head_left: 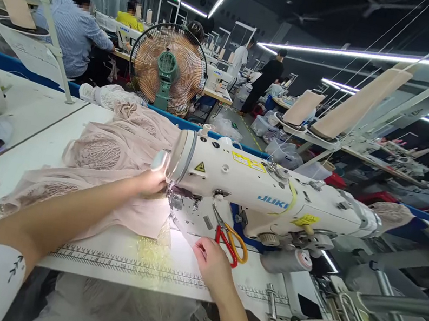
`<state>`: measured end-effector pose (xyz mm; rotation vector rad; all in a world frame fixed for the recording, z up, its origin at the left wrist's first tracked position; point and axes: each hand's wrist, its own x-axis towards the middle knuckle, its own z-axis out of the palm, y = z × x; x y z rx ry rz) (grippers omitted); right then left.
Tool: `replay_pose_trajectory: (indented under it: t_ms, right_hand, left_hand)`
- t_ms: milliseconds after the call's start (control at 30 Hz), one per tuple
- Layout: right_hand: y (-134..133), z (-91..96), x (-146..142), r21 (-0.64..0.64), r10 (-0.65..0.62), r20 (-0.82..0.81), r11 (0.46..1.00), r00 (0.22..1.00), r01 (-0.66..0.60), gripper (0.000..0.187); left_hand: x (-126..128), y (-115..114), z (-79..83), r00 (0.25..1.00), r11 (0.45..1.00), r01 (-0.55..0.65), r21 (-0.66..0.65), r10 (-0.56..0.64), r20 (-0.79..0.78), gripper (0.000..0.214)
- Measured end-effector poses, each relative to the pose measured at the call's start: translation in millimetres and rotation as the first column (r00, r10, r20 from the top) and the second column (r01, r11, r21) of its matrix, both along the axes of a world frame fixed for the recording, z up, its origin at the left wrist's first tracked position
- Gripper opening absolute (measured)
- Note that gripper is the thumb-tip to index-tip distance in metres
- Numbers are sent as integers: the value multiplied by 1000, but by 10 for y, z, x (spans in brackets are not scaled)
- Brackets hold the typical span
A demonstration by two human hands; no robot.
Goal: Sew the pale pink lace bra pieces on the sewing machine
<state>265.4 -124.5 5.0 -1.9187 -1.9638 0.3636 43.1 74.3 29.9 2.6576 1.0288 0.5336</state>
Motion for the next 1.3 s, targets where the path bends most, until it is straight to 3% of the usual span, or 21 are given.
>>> replay_pose_trajectory:
  t_ms: [100,267,400,500,600,700,767,1000,1300]
  right_hand:
    - [-69,68,108,-33,13,-2,999,1000,-13,14]
    - [-159,125,217,-83,51,4,995,999,-51,12]
    - [-196,104,237,-112,72,-2,991,997,-72,12]
    - [-198,83,225,-126,81,1,989,997,-80,12]
    - [-169,84,185,-130,92,14,987,996,-89,14]
    - [-109,94,111,-111,99,25,989,995,-96,15]
    - [-63,96,54,-97,100,31,991,995,-96,16]
    - [11,102,-16,-88,125,37,989,991,-121,20]
    - [-38,104,117,-123,136,53,984,989,-129,18]
  left_hand:
    - [-154,-316,-65,999,1000,-7,-6,7,-39,20]
    - [-589,-866,-90,967,994,99,-40,-105,-231,20]
    - [-930,-1008,6,959,979,138,-148,-169,-226,31]
    - [-941,-947,75,958,984,85,-157,-124,-260,35]
    - [-716,-825,113,958,996,-42,-80,17,-286,19]
    - [-437,-671,120,925,981,-194,-21,176,-338,45]
    - [-308,-560,107,896,974,-227,8,212,-390,54]
    - [-185,-225,25,894,981,-179,70,192,-406,37]
    - [-276,-166,4,922,996,65,59,-38,-386,41]
